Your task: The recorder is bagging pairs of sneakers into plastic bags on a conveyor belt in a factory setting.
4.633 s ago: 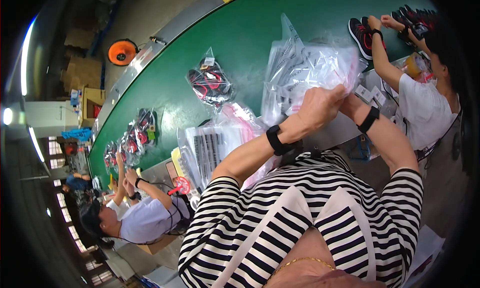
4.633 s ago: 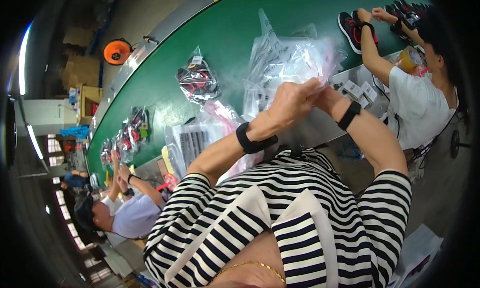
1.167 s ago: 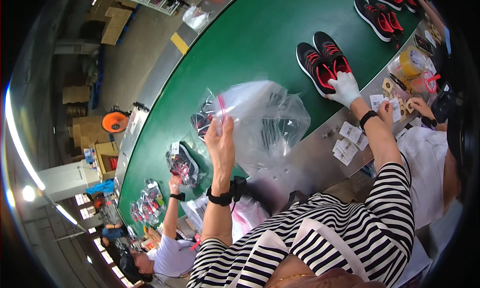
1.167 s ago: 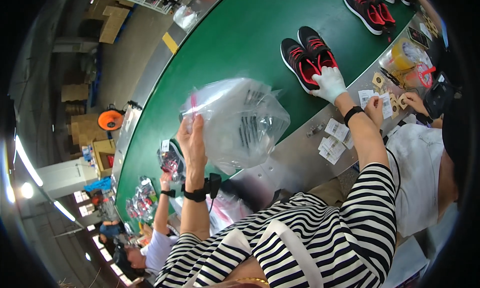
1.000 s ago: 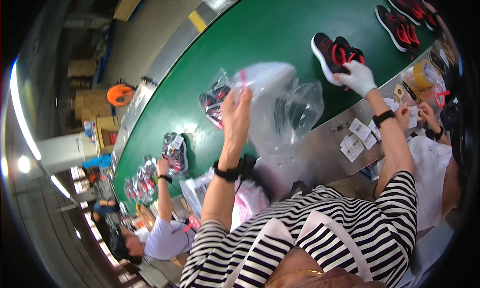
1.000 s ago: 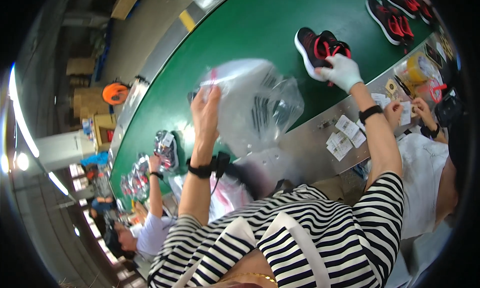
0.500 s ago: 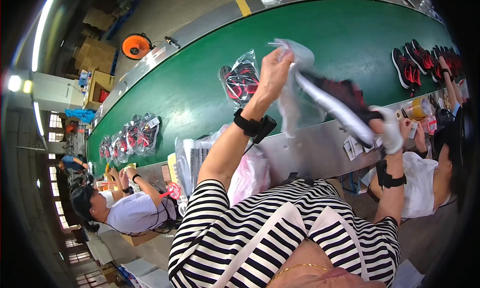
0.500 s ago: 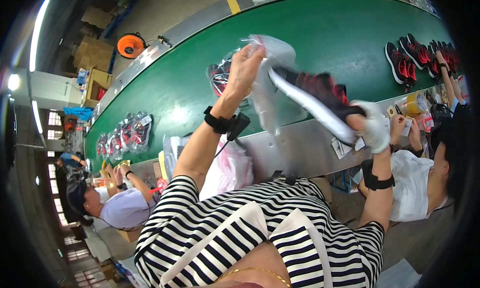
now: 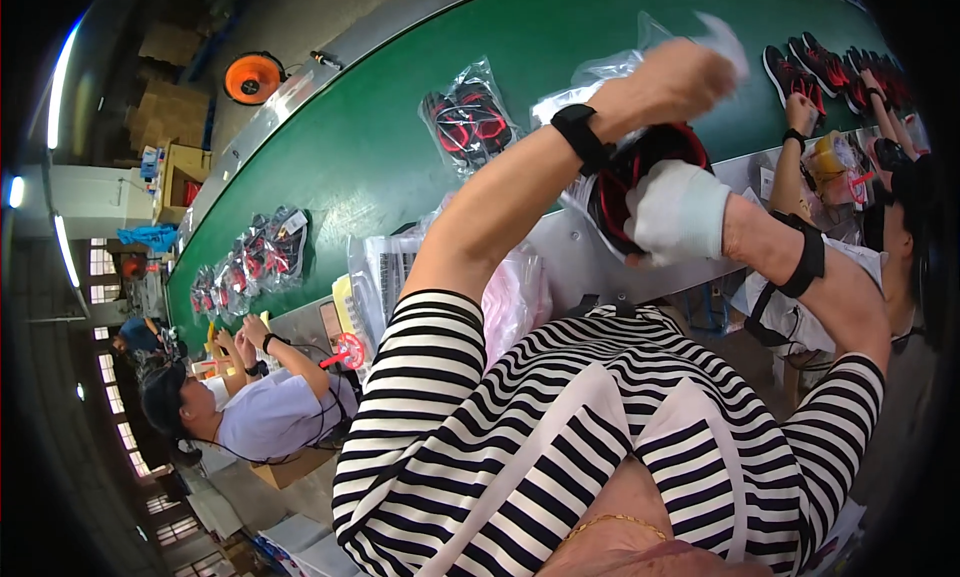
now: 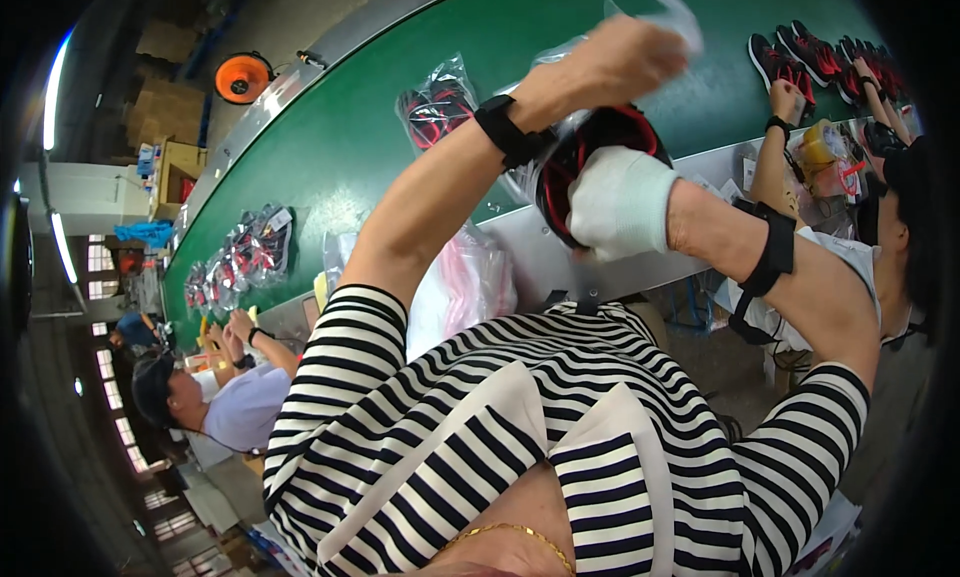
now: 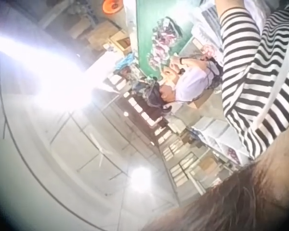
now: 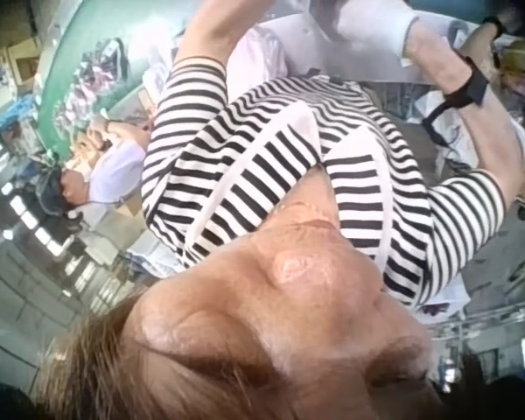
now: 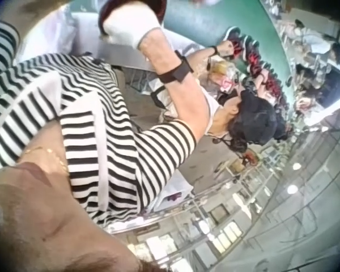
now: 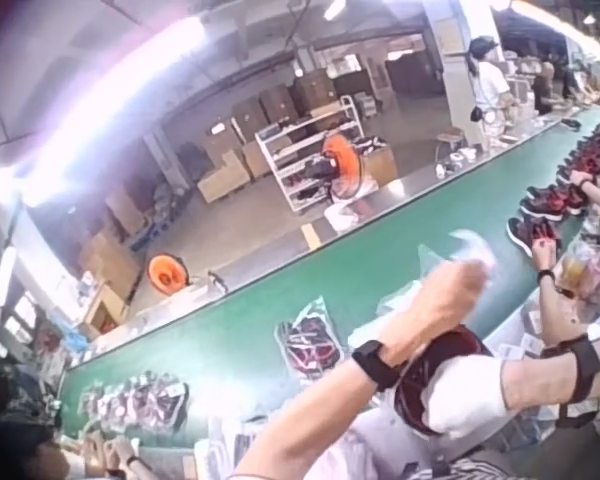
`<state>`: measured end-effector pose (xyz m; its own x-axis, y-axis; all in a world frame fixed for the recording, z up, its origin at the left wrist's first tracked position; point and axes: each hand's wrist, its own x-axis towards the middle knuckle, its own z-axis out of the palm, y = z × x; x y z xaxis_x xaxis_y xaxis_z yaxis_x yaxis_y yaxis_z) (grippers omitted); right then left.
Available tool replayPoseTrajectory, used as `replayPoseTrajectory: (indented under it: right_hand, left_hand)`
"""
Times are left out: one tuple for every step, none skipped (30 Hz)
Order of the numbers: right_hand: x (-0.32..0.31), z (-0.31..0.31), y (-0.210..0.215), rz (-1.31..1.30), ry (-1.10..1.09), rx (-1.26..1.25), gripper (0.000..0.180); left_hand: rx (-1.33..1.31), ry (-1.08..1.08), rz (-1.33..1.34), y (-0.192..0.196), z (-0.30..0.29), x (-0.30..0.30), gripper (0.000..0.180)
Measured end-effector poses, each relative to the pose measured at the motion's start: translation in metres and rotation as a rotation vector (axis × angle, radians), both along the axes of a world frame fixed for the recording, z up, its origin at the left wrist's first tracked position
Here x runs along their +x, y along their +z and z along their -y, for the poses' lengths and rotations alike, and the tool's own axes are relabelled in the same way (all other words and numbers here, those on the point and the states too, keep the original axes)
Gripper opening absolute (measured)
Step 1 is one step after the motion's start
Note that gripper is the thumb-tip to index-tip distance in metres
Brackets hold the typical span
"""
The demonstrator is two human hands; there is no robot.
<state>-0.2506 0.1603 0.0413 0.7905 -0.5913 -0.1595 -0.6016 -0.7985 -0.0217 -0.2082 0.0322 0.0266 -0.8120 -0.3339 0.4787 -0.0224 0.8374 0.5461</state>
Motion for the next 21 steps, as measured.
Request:
replayPoseTrajectory:
  right_hand:
    - [0.004, 0.001, 0.003, -0.056, 0.026, 0.054, 0.042]
    - [0.006, 0.002, 0.003, -0.11, 0.056, 0.109, 0.042]
    - [0.0, 0.01, -0.011, -0.077, 0.0, 0.184, 0.042]
    - [-0.009, 0.01, -0.028, 0.083, -0.162, 0.328, 0.042]
    - [-0.022, 0.014, -0.057, 0.08, -0.17, 0.314, 0.042]
    - [-0.033, 0.012, -0.099, 0.387, -0.293, 0.198, 0.041]
    - [-0.044, 0.013, -0.136, 0.688, -0.418, 0.068, 0.04]
    - [-0.051, 0.021, -0.152, 0.987, -0.526, -0.084, 0.039]
    - [-0.039, 0.027, -0.133, 0.719, -0.537, -0.2, 0.036]
    - [-0.025, 0.028, -0.106, 0.459, -0.737, -0.003, 0.036]
    - [-0.016, 0.03, -0.086, 0.32, -0.763, 0.109, 0.036]
    - [-0.01, 0.032, -0.075, 0.184, -0.8, 0.216, 0.035]
    - [-0.029, 0.036, -0.109, 0.194, -0.831, 0.206, 0.035]
    - [-0.034, 0.05, -0.136, 0.274, -0.778, 0.202, 0.036]
    - [-0.04, 0.029, -0.17, 0.357, -0.715, 0.192, 0.036]
    - [-0.03, 0.036, -0.192, 0.443, -0.659, 0.161, 0.037]
    - [-0.033, 0.029, -0.223, 0.525, -0.604, 0.135, 0.038]
    - [-0.003, 0.083, -0.219, 0.598, -0.575, 0.122, 0.039]
    - [0.001, 0.094, -0.237, 0.663, -0.533, 0.117, 0.039]
    - [-0.018, 0.091, -0.265, 0.727, -0.484, 0.098, 0.04]
    - [0.004, 0.097, -0.214, 0.619, -0.544, 0.023, 0.036]
  left_hand:
    - [-0.037, -0.082, 0.011, 0.001, -0.012, -0.005, 0.01]
    - [-0.073, -0.161, 0.024, 0.0, -0.026, -0.006, 0.01]
    - [-0.143, -0.18, 0.109, 0.004, -0.041, 0.004, 0.009]
    - [-0.222, -0.194, 0.188, 0.009, -0.051, 0.016, 0.01]
    - [-0.11, -0.175, 0.095, 0.003, -0.056, 0.024, 0.011]
    - [-0.135, -0.099, 0.173, 0.0, -0.064, 0.033, 0.011]
    - [-0.163, -0.028, 0.246, -0.002, -0.066, 0.043, 0.011]
    - [-0.15, 0.017, 0.204, -0.017, -0.057, 0.057, 0.011]
    - [-0.132, 0.077, 0.175, -0.031, -0.047, 0.079, 0.012]
    - [-0.174, 0.167, 0.305, -0.03, -0.04, 0.096, 0.013]
    - [-0.162, 0.209, 0.353, -0.032, -0.044, 0.103, 0.015]
    - [-0.156, 0.234, 0.401, -0.034, -0.049, 0.108, 0.017]
    - [-0.035, 0.158, 0.309, -0.044, -0.061, 0.103, 0.022]
    - [0.095, 0.088, 0.221, -0.063, -0.086, 0.094, 0.027]
    - [0.158, 0.074, 0.237, -0.078, -0.104, 0.093, 0.03]
    - [0.202, 0.049, 0.254, -0.092, -0.109, 0.089, 0.033]
    - [0.153, 0.071, -0.03, -0.102, -0.105, 0.084, 0.023]
    - [0.162, 0.018, -0.022, -0.093, -0.098, 0.071, 0.023]
    - [0.43, 0.164, -0.082, -0.071, -0.088, 0.062, 0.016]
    - [0.686, 0.315, -0.133, -0.048, -0.078, 0.056, 0.012]
    - [0.626, 0.41, 0.036, -0.031, -0.057, 0.077, 0.013]
